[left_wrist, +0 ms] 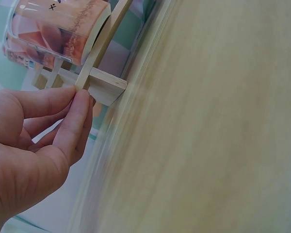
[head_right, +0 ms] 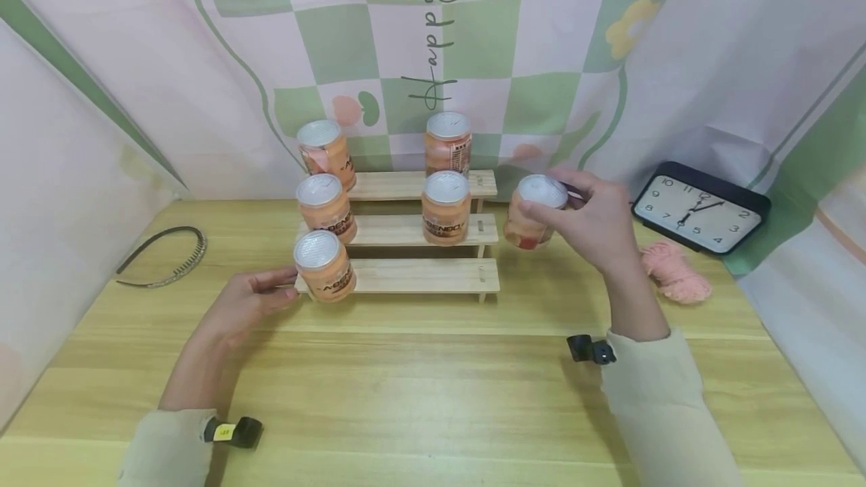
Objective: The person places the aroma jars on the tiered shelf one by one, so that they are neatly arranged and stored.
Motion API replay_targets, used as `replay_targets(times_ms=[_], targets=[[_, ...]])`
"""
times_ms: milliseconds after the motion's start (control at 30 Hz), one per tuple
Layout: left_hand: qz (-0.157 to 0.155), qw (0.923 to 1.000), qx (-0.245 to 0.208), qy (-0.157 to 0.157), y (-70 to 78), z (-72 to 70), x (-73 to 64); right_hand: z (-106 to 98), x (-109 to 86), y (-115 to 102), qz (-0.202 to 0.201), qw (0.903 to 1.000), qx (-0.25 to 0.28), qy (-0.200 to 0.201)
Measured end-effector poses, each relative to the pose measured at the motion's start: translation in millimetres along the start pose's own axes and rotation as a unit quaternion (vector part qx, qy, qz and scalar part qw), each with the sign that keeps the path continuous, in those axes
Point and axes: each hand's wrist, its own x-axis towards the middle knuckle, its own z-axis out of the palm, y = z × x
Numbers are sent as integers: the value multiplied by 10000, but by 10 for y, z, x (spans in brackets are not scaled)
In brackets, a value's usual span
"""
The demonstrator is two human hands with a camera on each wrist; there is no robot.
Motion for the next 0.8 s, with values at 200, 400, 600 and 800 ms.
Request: replay_targets(times_ms=[200,400,600,800], targets=[[29,10000,18,4,-7,-2,4,27,-48,-81,0,9999,97,-109],[64,10000,26,19,-10,0,6,85,-69,-115,-247,9989,334,-217],[72,10000,-14,38,-22,-4,18,147,-83,-121,-408,9975,411,-415],[74,10000,-33,23,-33,-4,24,205,-123,-176,-415,9964,431,-606]])
